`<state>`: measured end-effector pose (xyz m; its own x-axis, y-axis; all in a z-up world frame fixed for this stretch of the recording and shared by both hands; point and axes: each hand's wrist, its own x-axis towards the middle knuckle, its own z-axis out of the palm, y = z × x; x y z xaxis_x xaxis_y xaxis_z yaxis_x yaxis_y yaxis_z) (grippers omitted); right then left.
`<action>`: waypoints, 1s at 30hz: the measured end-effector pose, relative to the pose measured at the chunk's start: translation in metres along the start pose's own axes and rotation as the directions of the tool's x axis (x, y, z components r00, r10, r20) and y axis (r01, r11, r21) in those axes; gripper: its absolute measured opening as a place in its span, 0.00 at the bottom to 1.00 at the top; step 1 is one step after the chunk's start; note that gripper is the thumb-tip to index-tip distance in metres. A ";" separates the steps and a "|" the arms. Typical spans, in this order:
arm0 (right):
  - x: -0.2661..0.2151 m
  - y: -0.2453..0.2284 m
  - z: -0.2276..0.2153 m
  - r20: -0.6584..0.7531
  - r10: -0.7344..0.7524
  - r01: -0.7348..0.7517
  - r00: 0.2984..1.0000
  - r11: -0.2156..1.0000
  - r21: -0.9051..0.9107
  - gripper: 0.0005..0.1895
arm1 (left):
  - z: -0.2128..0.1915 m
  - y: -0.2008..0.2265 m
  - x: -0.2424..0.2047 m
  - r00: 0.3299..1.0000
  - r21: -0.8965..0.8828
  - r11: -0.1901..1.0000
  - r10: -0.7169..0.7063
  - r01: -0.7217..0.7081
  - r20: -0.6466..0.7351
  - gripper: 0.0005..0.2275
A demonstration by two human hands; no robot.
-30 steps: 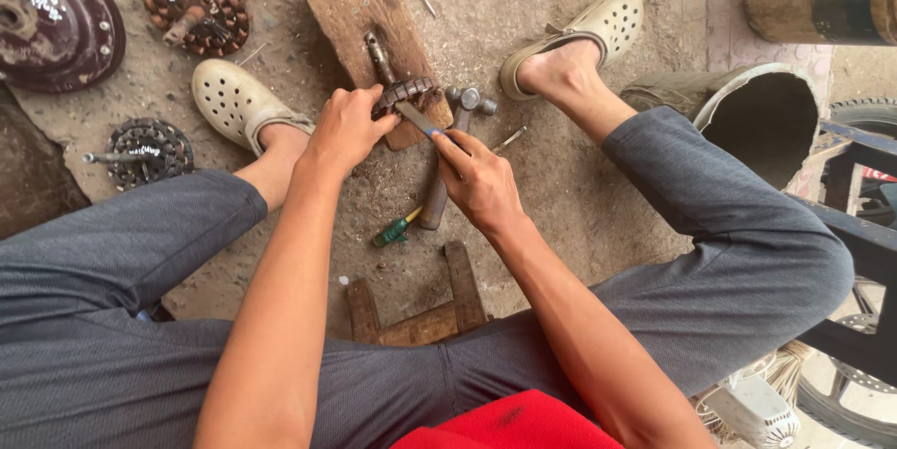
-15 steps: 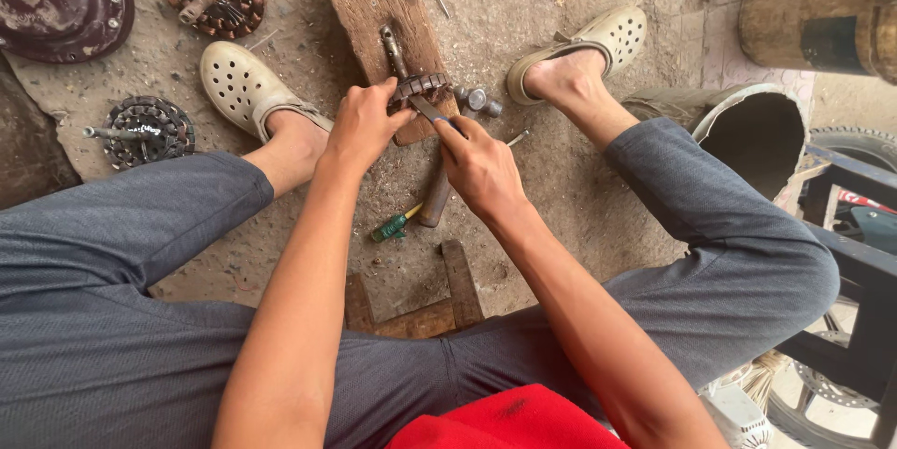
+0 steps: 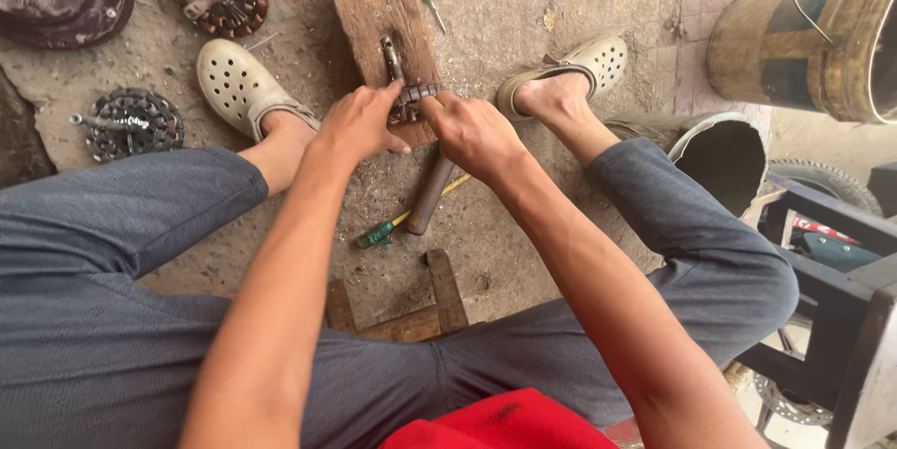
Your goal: The person sits on the floor and uses a hammer and chisel to work on a small mechanical part placed on a wooden block. They repeatedly strike the part with the hammer while holding it steady with their other hand.
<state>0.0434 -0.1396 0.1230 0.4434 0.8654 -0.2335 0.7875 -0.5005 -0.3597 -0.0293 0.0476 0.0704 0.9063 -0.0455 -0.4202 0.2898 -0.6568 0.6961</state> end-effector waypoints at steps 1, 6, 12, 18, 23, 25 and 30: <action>-0.001 -0.001 0.001 0.019 -0.010 0.010 1.000 1.000 0.003 0.05 | 0.000 0.000 0.001 0.998 0.014 0.998 0.061 -0.061 -0.031 0.42; 0.008 -0.015 -0.002 0.053 -0.053 0.055 0.997 0.998 -0.028 0.12 | 0.009 -0.008 0.024 0.984 0.217 0.963 0.143 -0.163 0.105 0.18; 0.013 -0.028 -0.027 0.006 -0.008 0.008 1.000 0.999 -0.044 0.07 | 0.030 -0.026 0.045 0.935 0.358 0.864 0.323 -0.355 0.148 0.08; -0.008 0.000 -0.001 -0.259 0.398 -0.063 0.880 0.639 0.767 0.28 | 0.009 -0.025 0.036 0.921 0.257 0.904 0.266 -0.341 0.285 0.13; -0.063 0.027 0.118 0.247 0.948 -0.367 0.200 -0.161 0.916 0.23 | -0.006 -0.004 0.028 0.892 0.218 0.865 0.429 -0.451 0.145 0.22; -0.076 0.031 0.182 0.441 0.859 -0.729 0.260 -0.125 0.673 0.31 | -0.008 0.000 0.035 0.898 0.189 0.886 0.384 -0.424 0.215 0.22; -0.097 -0.011 0.310 0.576 0.801 -0.942 0.162 -0.048 0.331 0.45 | -0.003 -0.012 0.023 0.912 0.166 0.907 0.350 -0.388 0.215 0.24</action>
<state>-0.1414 -0.2256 -0.1305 0.4559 -0.2747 -0.8466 -0.5972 -0.7997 -0.0621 -0.0111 0.0569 0.0539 0.8615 -0.4336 -0.2643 -0.1399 -0.7029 0.6974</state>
